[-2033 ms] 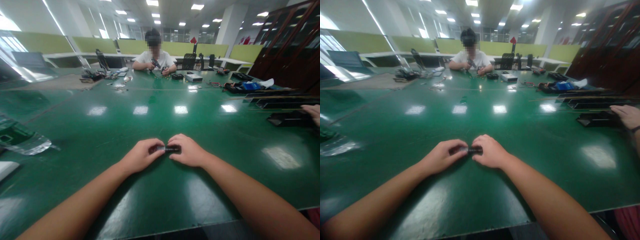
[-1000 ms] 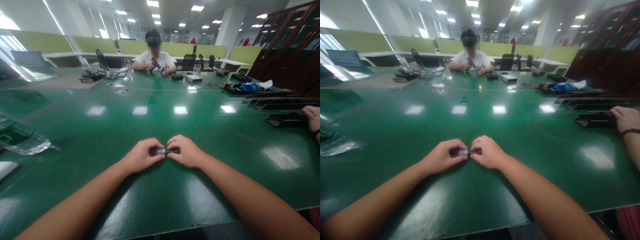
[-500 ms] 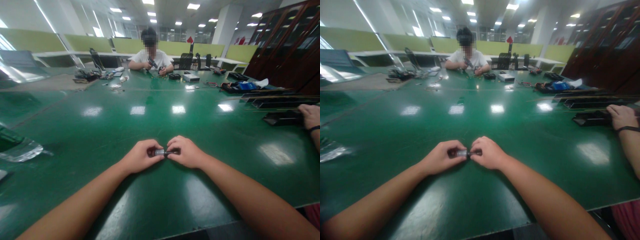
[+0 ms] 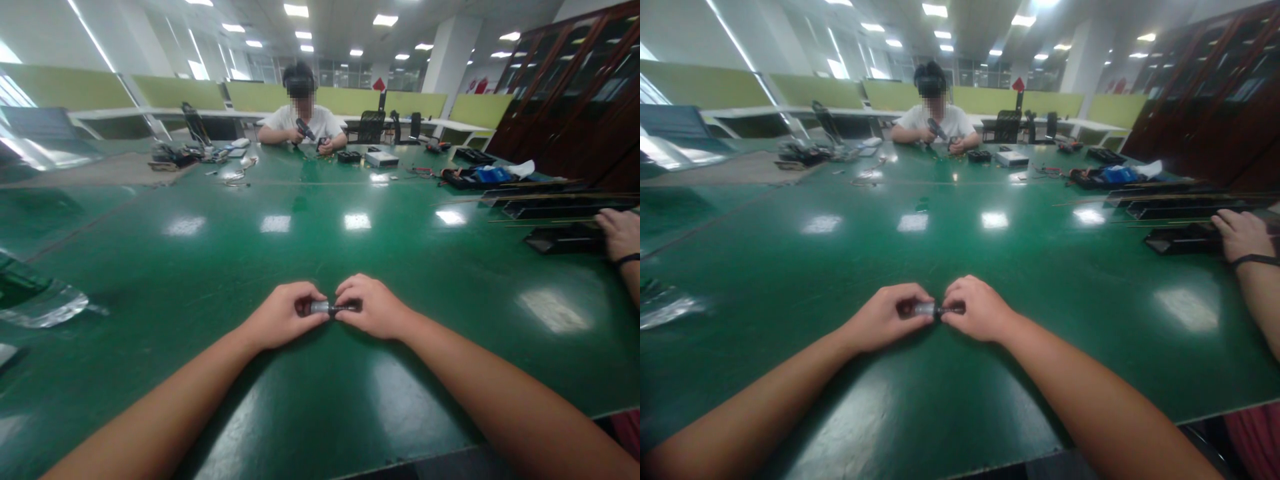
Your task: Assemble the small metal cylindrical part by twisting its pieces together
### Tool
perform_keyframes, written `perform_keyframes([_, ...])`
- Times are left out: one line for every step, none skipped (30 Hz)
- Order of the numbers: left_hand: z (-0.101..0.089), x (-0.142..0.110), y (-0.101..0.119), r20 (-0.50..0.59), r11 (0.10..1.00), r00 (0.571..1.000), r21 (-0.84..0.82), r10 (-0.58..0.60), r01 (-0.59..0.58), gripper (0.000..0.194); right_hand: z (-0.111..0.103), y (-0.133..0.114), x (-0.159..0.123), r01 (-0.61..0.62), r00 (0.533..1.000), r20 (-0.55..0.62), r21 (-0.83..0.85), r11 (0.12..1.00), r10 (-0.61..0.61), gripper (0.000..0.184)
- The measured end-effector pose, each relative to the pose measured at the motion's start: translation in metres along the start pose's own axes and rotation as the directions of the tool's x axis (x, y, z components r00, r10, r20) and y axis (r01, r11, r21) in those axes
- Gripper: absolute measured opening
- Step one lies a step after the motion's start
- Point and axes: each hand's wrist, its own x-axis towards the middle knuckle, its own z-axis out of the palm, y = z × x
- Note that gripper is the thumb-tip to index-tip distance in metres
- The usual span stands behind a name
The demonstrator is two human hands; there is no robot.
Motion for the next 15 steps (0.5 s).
perform_keyframes([0.0000, 0.0001, 0.0000, 0.002, 1.000, 1.000, -0.001, 0.000, 0.000, 0.023, 0.0002, 0.0004, -0.0001, 0.000, 1.000, -0.003, -0.003, 1.000, 0.000, 0.007])
perform_keyframes([-0.0001, 0.0002, 0.0000, 0.003, 1.000, 1.000, -0.001, 0.000, 0.000, 0.023, 0.0003, 0.0008, -0.0002, 0.001, 1.000, -0.006, -0.005, 1.000, -0.001, 0.007])
perform_keyframes([-0.0002, 0.0002, 0.0000, 0.006, 1.000, 1.000, -0.002, 0.000, 0.000, 0.023, 0.0004, 0.0012, -0.0002, 0.003, 1.000, -0.008, -0.008, 1.000, -0.003, 0.007])
perform_keyframes([-0.0003, 0.0002, 0.0000, 0.008, 1.000, 1.000, -0.002, 0.000, 0.000, 0.022, 0.0005, 0.0015, -0.0002, 0.004, 1.000, -0.009, -0.010, 1.000, -0.004, 0.007])
perform_keyframes([-0.0004, 0.0002, 0.0000, 0.010, 1.000, 1.000, -0.004, -0.002, 0.002, 0.022, 0.0005, 0.0017, -0.0002, 0.005, 1.000, -0.009, -0.011, 1.000, -0.005, 0.007])
perform_keyframes([-0.0004, 0.0002, 0.0001, 0.011, 1.000, 1.000, -0.005, -0.004, 0.004, 0.022, 0.0004, 0.0019, -0.0001, 0.006, 1.000, -0.008, -0.012, 1.000, -0.006, 0.007])
perform_keyframes([-0.0005, 0.0001, 0.0002, 0.013, 1.000, 1.000, -0.005, -0.006, 0.006, 0.022, 0.0003, 0.0020, 0.0000, 0.005, 1.000, -0.007, -0.012, 1.000, -0.005, 0.007])
perform_keyframes([-0.0006, 0.0002, 0.0003, 0.013, 1.000, 1.000, -0.004, -0.006, 0.006, 0.022, 0.0001, 0.0021, 0.0001, 0.003, 1.000, -0.006, -0.011, 1.000, -0.003, 0.007])
perform_keyframes([-0.0006, 0.0002, 0.0004, 0.011, 1.000, 1.000, -0.001, -0.006, 0.006, 0.022, -0.0001, 0.0021, 0.0003, 0.002, 1.000, -0.003, -0.010, 1.000, -0.002, 0.007])
perform_keyframes([-0.0007, 0.0002, 0.0006, 0.008, 1.000, 1.000, 0.002, -0.007, 0.007, 0.022, -0.0003, 0.0021, 0.0005, 0.002, 1.000, -0.002, -0.009, 1.000, -0.002, 0.007])
perform_keyframes([-0.0007, 0.0003, 0.0007, 0.007, 1.000, 1.000, 0.003, -0.008, 0.008, 0.022, -0.0005, 0.0021, 0.0008, 0.005, 1.000, -0.001, -0.006, 1.000, -0.005, 0.007])
perform_keyframes([-0.0007, 0.0003, 0.0009, 0.006, 1.000, 1.000, 0.002, -0.011, 0.011, 0.022, -0.0006, 0.0022, 0.0011, 0.009, 1.000, -0.002, -0.004, 1.000, -0.009, 0.007])
perform_keyframes([-0.0007, 0.0003, 0.0010, 0.007, 1.000, 1.000, 0.000, -0.014, 0.014, 0.022, -0.0007, 0.0022, 0.0015, 0.013, 1.000, -0.004, -0.002, 1.000, -0.013, 0.008])
perform_keyframes([-0.0007, 0.0002, 0.0012, 0.010, 1.000, 1.000, -0.004, -0.018, 0.018, 0.022, -0.0007, 0.0022, 0.0018, 0.014, 1.000, -0.006, 0.000, 1.000, -0.014, 0.008])
perform_keyframes([-0.0007, 0.0000, 0.0015, 0.009, 1.000, 1.000, -0.001, -0.023, 0.023, 0.022, -0.0007, 0.0021, 0.0021, 0.013, 1.000, -0.008, 0.000, 1.000, -0.013, 0.008])
